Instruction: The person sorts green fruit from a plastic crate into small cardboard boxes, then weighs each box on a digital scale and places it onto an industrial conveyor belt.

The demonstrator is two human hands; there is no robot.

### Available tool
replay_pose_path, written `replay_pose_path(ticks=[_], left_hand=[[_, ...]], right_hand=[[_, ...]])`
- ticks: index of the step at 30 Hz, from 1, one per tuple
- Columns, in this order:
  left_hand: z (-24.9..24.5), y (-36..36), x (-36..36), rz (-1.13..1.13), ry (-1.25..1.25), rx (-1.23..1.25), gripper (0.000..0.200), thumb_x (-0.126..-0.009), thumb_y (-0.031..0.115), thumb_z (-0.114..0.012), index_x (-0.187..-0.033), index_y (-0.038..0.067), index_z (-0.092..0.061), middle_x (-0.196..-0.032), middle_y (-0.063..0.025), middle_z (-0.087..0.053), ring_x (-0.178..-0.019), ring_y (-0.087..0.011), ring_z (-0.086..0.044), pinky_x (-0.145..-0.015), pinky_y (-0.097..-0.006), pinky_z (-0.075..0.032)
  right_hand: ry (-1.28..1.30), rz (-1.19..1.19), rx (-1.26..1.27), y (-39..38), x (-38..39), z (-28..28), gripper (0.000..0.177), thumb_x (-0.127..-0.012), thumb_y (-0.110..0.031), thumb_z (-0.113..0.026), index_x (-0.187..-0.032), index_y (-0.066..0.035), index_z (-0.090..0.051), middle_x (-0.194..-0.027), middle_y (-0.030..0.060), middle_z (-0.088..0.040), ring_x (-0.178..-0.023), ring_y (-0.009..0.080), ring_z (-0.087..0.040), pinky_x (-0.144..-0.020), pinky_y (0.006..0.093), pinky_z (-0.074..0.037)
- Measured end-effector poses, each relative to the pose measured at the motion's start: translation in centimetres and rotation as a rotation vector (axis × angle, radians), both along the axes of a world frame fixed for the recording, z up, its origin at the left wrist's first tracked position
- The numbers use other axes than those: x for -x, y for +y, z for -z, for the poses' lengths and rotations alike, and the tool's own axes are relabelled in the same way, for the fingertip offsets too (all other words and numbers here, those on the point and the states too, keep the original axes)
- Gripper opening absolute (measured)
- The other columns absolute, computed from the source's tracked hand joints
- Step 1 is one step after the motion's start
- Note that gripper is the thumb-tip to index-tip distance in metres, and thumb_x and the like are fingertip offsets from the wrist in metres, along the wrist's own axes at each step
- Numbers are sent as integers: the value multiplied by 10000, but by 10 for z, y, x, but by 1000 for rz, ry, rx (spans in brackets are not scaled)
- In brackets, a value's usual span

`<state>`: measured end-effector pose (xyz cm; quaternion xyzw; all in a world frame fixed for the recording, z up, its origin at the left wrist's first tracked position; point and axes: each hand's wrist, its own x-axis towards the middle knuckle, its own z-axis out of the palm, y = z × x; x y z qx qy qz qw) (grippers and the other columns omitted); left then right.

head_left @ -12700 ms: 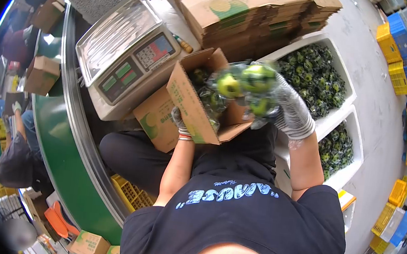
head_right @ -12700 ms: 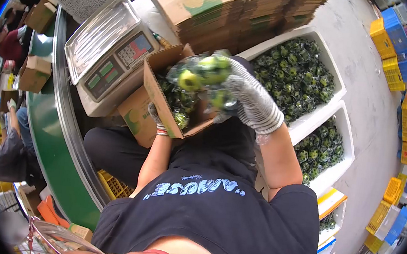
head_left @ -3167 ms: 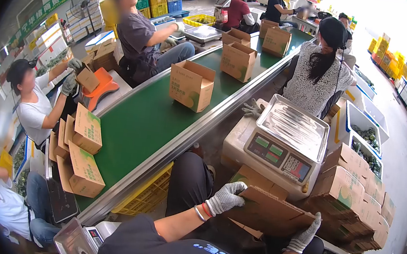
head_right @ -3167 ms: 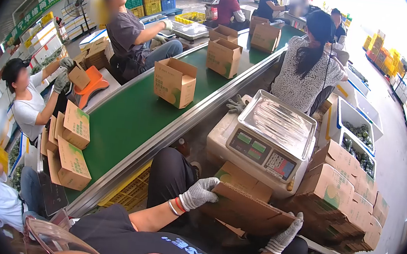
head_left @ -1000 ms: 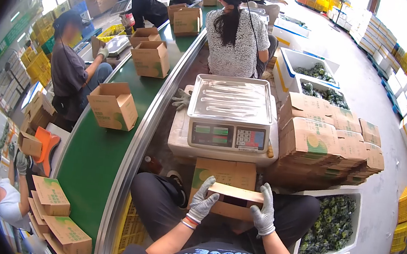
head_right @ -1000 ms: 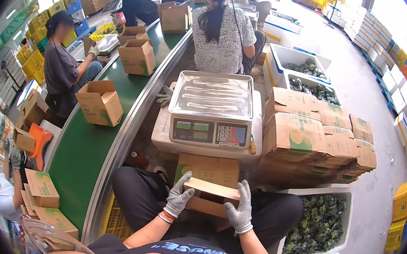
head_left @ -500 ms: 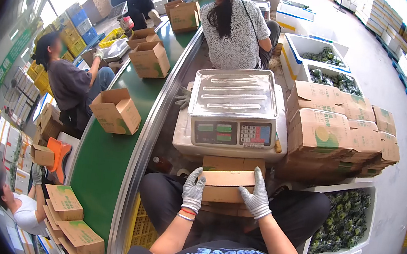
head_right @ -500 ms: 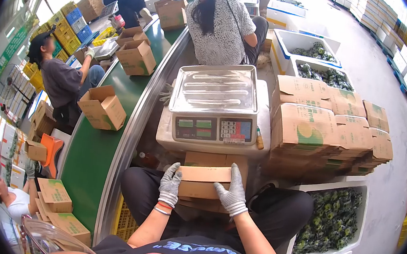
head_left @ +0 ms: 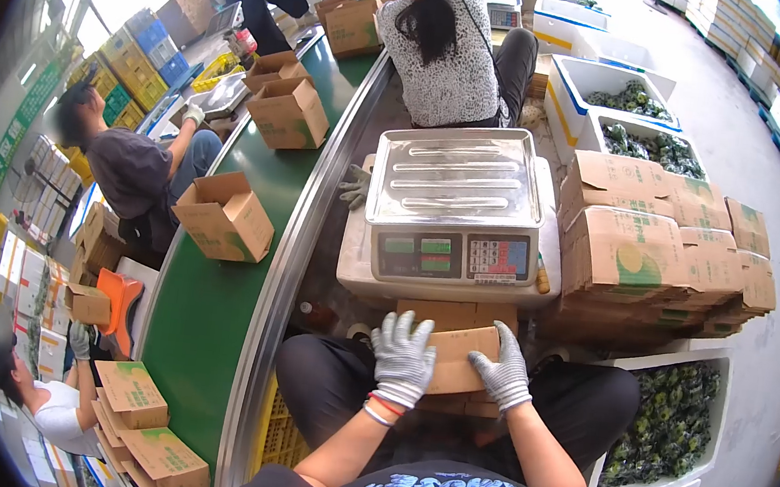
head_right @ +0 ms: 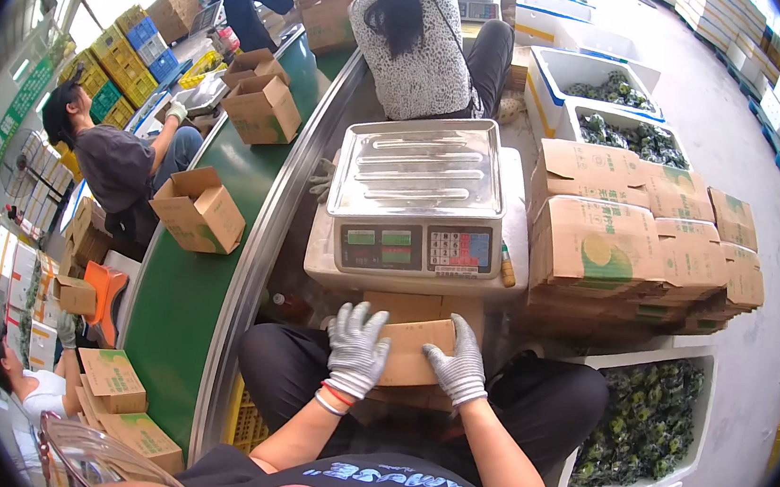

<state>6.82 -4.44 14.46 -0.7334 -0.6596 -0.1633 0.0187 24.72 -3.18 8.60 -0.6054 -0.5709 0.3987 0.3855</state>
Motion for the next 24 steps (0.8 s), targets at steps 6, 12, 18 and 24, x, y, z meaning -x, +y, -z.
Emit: replay_pose_path(ticks=[6, 12, 18, 24], left_hand=[[36, 16, -22, 290, 110, 75, 628, -713, -3, -447, -1324, 142, -444, -1334, -89, -450, -1270, -345, -350, -1080, -495, -204], [45, 22, -20, 404, 105, -37, 603, -715, -65, -390, -1291, 90, -478, -1257, -124, -527, -1203, -359, -430, -1030, -450, -315], [27, 3, -29, 609, 124, -80, 740, -709, 187, -672, -1355, 10, -357, -1314, -204, -445, -1204, -349, -440, -1029, -440, -330], [-12, 24, -33, 672, -103, 254, 851, -680, 196, -706, -1397, 29, -278, -1342, -209, -393, -1198, -353, -440, -1012, -460, -351]], right_hand=[[-24, 163, -236, -41, -44, -62, 664, -747, -191, -694, -1312, -7, -397, -1281, 190, -468, -1189, 323, -459, -997, 361, -383], [-104, 1108, -474, -176, -240, -43, 224, -833, 11, -546, -1052, -3, -592, -900, 80, -650, -798, 156, -627, -745, 269, -510], [-419, 1922, 230, -424, -345, 116, 295, -738, -48, -559, -1025, -1, -614, -997, 159, -662, -905, 265, -634, -854, 337, -479], [-368, 999, 1356, -468, -266, 155, 680, -669, -278, -688, -1304, -157, -474, -1303, 179, -490, -1208, 299, -474, -1003, 360, -396]])
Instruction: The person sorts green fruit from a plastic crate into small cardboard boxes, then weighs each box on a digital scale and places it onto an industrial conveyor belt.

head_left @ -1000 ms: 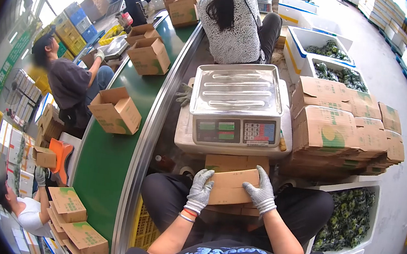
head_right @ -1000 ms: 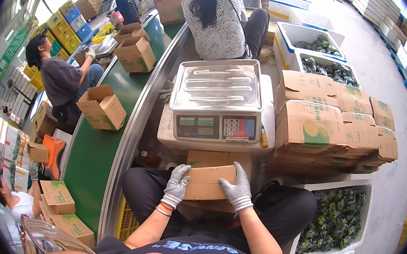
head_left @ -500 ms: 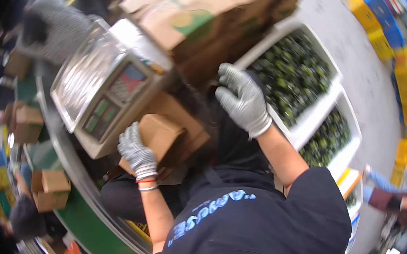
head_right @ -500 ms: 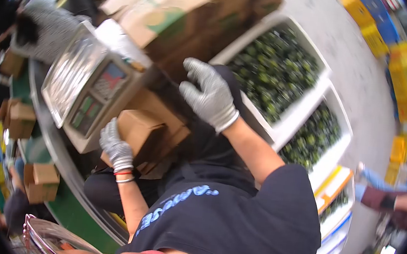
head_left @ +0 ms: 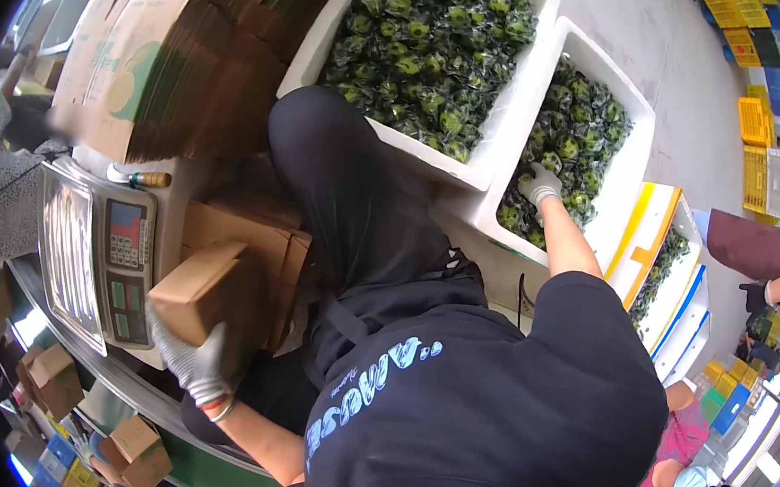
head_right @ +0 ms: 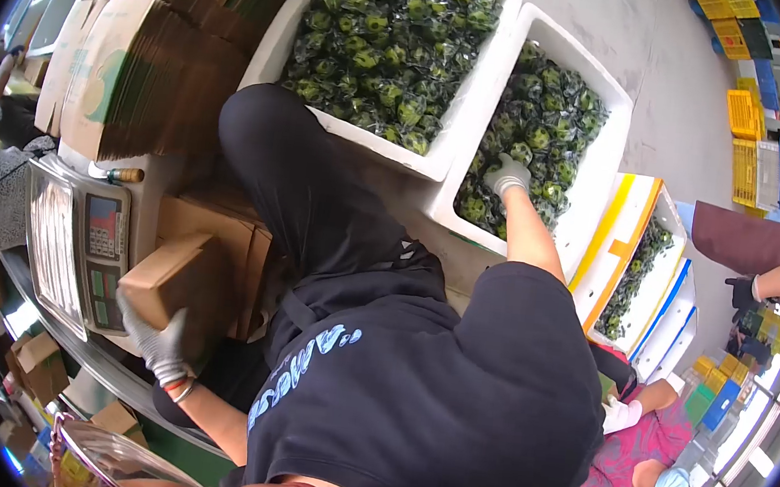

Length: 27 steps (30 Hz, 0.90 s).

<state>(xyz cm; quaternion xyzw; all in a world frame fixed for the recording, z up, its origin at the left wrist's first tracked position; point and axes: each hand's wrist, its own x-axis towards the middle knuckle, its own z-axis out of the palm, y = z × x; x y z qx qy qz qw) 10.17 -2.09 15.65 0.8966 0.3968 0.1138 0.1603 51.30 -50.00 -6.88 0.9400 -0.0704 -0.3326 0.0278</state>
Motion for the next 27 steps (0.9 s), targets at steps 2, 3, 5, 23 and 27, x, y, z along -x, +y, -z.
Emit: replay_pose_path(ticks=[2, 3, 5, 23, 27], left_hand=[[-22, 0, 11, -293, -524, 510, 836, -701, 262, -688, -1396, 36, -282, -1334, -194, -406, -1176, -338, -461, -980, -462, -394], [-6, 20, 55, -367, -719, 697, 790, -735, 311, -660, -1388, 44, -305, -1323, -183, -427, -1166, -327, -474, -970, -459, -410], [12, 38, 108, -473, -1128, 1028, 745, -770, 358, -631, -1378, 51, -330, -1309, -172, -450, -1155, -315, -489, -959, -455, -427], [122, -97, -62, -382, -1593, 1882, 687, -789, 329, -610, -1353, 28, -358, -1278, -177, -484, -1132, -312, -516, -943, -451, -447], [120, -95, -53, -387, -1620, 1849, 675, -793, 322, -606, -1348, 23, -364, -1271, -178, -492, -1127, -311, -522, -939, -450, -452]], right_hand=[[-277, 44, -16, 0, 2, -10, 659, -669, -296, -709, -1277, -181, -483, -1308, 163, -464, -1193, 327, -471, -982, 401, -412], [-360, 245, 9, 8, -4, -42, 637, -672, -289, -720, -1251, -169, -483, -1287, 142, -452, -1165, 342, -476, -960, 425, -422], [-613, 295, 30, -30, -35, -32, 694, -663, -268, -735, -1282, -186, -434, -1310, 157, -412, -1156, 332, -482, -960, 413, -424], [-569, 473, -90, -21, -82, -22, 971, -533, -211, -837, -1366, -209, -340, -1422, 265, -103, -1230, 394, -392, -1005, 379, -404], [-635, 289, -165, -25, -71, -12, 965, -520, -218, -833, -1353, -169, -350, -1398, 310, -84, -1293, 413, -244, -1031, 404, -352]])
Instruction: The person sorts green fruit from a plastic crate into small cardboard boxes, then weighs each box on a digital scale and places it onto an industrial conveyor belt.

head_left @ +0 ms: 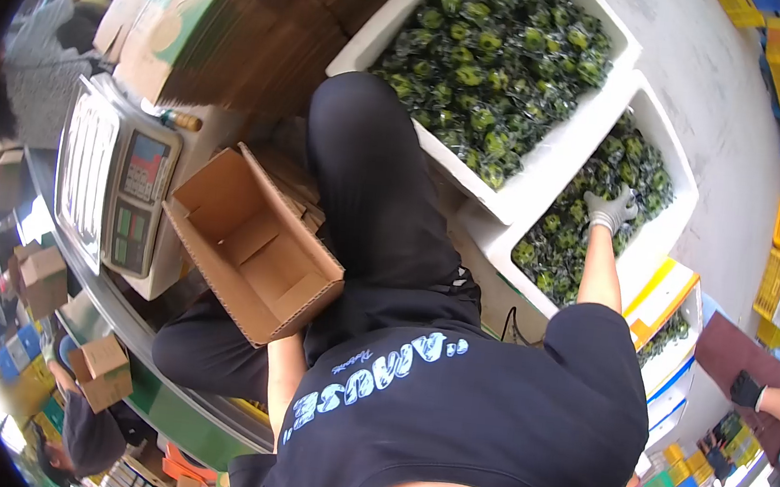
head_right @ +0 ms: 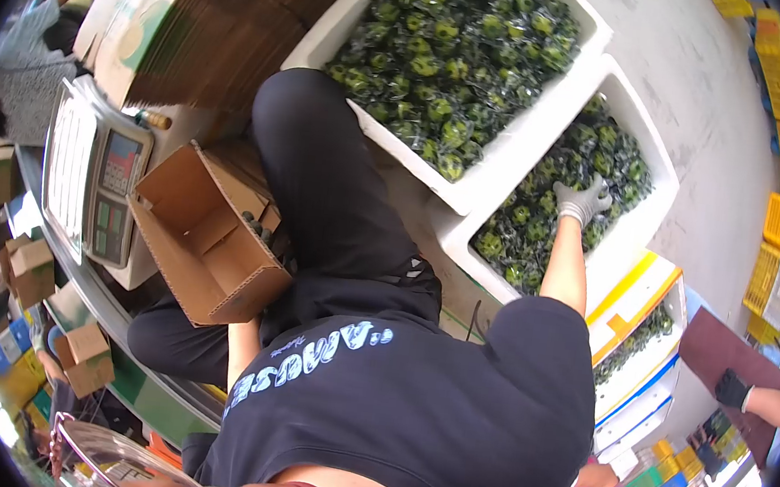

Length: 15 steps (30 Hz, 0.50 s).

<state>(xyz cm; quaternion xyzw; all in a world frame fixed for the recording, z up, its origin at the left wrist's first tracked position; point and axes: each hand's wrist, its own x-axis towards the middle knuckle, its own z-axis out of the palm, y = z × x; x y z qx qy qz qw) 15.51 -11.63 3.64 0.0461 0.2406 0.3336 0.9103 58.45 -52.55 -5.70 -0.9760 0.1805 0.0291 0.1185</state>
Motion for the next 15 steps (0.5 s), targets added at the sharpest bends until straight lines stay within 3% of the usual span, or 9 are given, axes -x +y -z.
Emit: replay_pose_path(ticks=[5, 7, 9, 10, 11, 12, 14, 15], left_hand=[[-1, 2, 6, -27, 4, -3, 659, -798, 314, -600, -1341, 17, -372, -1262, -180, -501, -1120, -310, -530, -935, -449, -457], [1, 4, 7, -37, 0, -3, 653, -800, 310, -598, -1338, 15, -375, -1259, -180, -505, -1118, -309, -533, -933, -449, -460], [2, 8, 9, -54, -7, -10, 647, -803, 307, -595, -1335, 12, -378, -1255, -181, -509, -1115, -309, -536, -931, -448, -462], [1, 9, 9, -57, -6, -17, 643, -804, 306, -594, -1334, 11, -380, -1254, -181, -511, -1114, -309, -537, -930, -448, -463], [1, 11, 8, -62, -5, -17, 640, -805, 304, -593, -1333, 10, -381, -1252, -181, -513, -1112, -309, -539, -929, -448, -464], [1, 13, 9, -71, -2, -25, 637, -806, 302, -592, -1331, 8, -383, -1250, -182, -514, -1111, -309, -540, -928, -448, -465], [4, 17, 3, -64, -7, -29, 631, -808, 299, -590, -1328, 6, -386, -1247, -182, -518, -1109, -308, -543, -926, -447, -468], [6, 18, -1, -62, -12, -33, 628, -809, 297, -589, -1327, 5, -388, -1245, -183, -520, -1107, -308, -545, -926, -447, -469]], right_hand=[[-10, -169, -75, 27, 32, -10, 967, -485, -174, -849, -1324, -167, -367, -1398, 320, -15, -1314, 412, -168, -1048, 412, -325], [-103, 24, -184, 28, 28, -4, 952, -478, -123, -847, -1307, -129, -380, -1364, 264, -222, -1213, 362, -360, -1002, 402, -388], [-372, 76, -432, -3, 6, 20, 900, -475, -42, -821, -1274, -78, -408, -1180, 139, -447, -993, 279, -518, -938, 388, -451], [-463, 125, -793, 7, -3, 1, 796, -552, 30, -773, -1255, -20, -401, -1040, 58, -506, -918, 255, -557, -859, 364, -507], [-620, -68, -1047, 17, -1, -17, 766, -577, 60, -736, -1257, -33, -395, -1019, 51, -479, -916, 218, -552, -805, 341, -534], [-662, -397, -1108, 33, -5, -46, 766, -613, 62, -722, -1285, -31, -366, -1072, 71, -481, -932, 221, -551, -815, 370, -539], [-654, -561, -1034, 134, 34, -153, 759, -660, 40, -720, -1312, -29, -339, -1139, 108, -491, -943, 233, -564, -825, 394, -547], [-456, -636, -1239, 172, 67, -191, 748, -711, 20, -706, -1343, -28, -308, -1217, 149, -478, -1010, 247, -557, -851, 405, -536]])
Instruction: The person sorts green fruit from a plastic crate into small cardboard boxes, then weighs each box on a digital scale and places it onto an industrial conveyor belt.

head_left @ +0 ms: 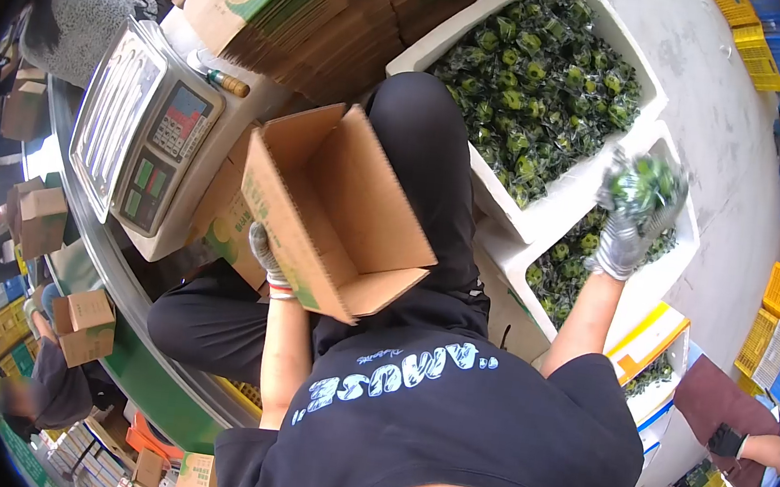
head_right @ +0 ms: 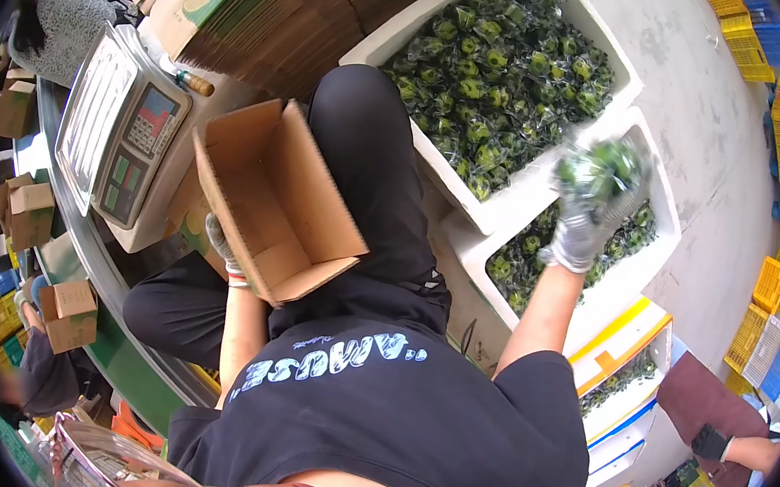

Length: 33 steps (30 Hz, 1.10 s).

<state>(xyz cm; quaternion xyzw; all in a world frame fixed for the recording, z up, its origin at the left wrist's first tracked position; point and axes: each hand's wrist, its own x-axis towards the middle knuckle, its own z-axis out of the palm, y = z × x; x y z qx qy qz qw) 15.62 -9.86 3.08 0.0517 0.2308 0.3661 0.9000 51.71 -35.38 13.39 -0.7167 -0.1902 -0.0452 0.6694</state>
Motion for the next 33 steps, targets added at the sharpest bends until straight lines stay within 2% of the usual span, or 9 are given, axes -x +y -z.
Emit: replay_pose_path(ticks=[1, 4, 6, 8, 9, 11, 13, 19, 33], left_hand=[[-9, 3, -15, 36, 68, -69, 614, -826, 347, -573, -1304, -3, -414, -1205, -174, -556, -1039, -317, -588, -900, -456, -490], [-3, 17, -34, 231, -292, -93, 633, -841, 485, -523, -1308, 64, -448, -1258, -149, -526, -1080, -300, -558, -924, -442, -472], [4, 20, -34, 77, -43, -136, 587, -820, 367, -582, -1266, 6, -461, -1168, -174, -578, -1012, -308, -600, -868, -452, -507], [19, 20, -16, -56, 172, -281, 660, -810, 441, -565, -1309, 30, -432, -1211, -174, -550, -1057, -328, -568, -923, -468, -470], [11, 15, -12, -40, 65, -210, 686, -806, 455, -563, -1329, 38, -409, -1258, -176, -508, -1103, -337, -531, -947, -477, -448], [12, 10, 2, -96, 63, -166, 727, -799, 477, -564, -1357, 53, -372, -1334, -176, -431, -1181, -354, -460, -984, -496, -409], [14, 8, 10, -163, -29, -207, 756, -792, 500, -568, -1367, 58, -352, -1355, -178, -400, -1216, -366, -418, -1012, -511, -372], [8, 8, -3, -124, -24, -114, 770, -790, 511, -567, -1375, 64, -341, -1362, -180, -391, -1216, -365, -417, -1006, -503, -378], [31, 10, -3, -130, 67, -61, 772, -785, 531, -566, -1370, 75, -352, -1345, -171, -413, -1182, -350, -453, -970, -489, -423]], right_hand=[[142, -236, -258, 30, 24, -20, 769, -710, -48, -734, -1351, -38, -308, -1235, 163, -472, -1058, 249, -546, -827, 398, -540], [-586, -714, 214, 113, 66, -84, 774, -614, -238, -820, -1272, -34, -466, -1234, 151, -515, -1104, 306, -534, -1003, 386, -356], [-339, -1045, 327, 125, 64, -78, 679, -655, -155, -794, -1251, -27, -494, -1167, 149, -560, -1089, 234, -542, -949, 354, -417], [565, -833, 146, 137, 45, -56, 621, -691, -106, -774, -1246, -29, -506, -1174, 138, -564, -1085, 210, -540, -890, 319, -464], [344, -653, 175, 151, 16, -26, 614, -672, -205, -784, -1215, -54, -541, -1130, 193, -577, -943, 264, -614, -832, 329, -506], [-271, -342, 722, 162, -64, 39, 795, -605, -307, -816, -1282, -70, -474, -1279, 234, -456, -1178, 356, -469, -984, 374, -419], [-277, -140, 1166, 178, -117, 72, 987, -523, -384, -840, -1366, -152, -381, -1432, 222, -220, -1257, 376, -373, -1042, 394, -357], [-159, -324, 1659, 238, -164, 96, 1050, -513, -521, -812, -1391, -182, -346, -1461, 196, -191, -1293, 346, -350, -1046, 457, -345], [-57, -344, 1355, 193, -41, 106, 867, -522, -345, -811, -1301, -279, -436, -1480, 177, -87, -1165, 405, -484, -966, 417, -442]])
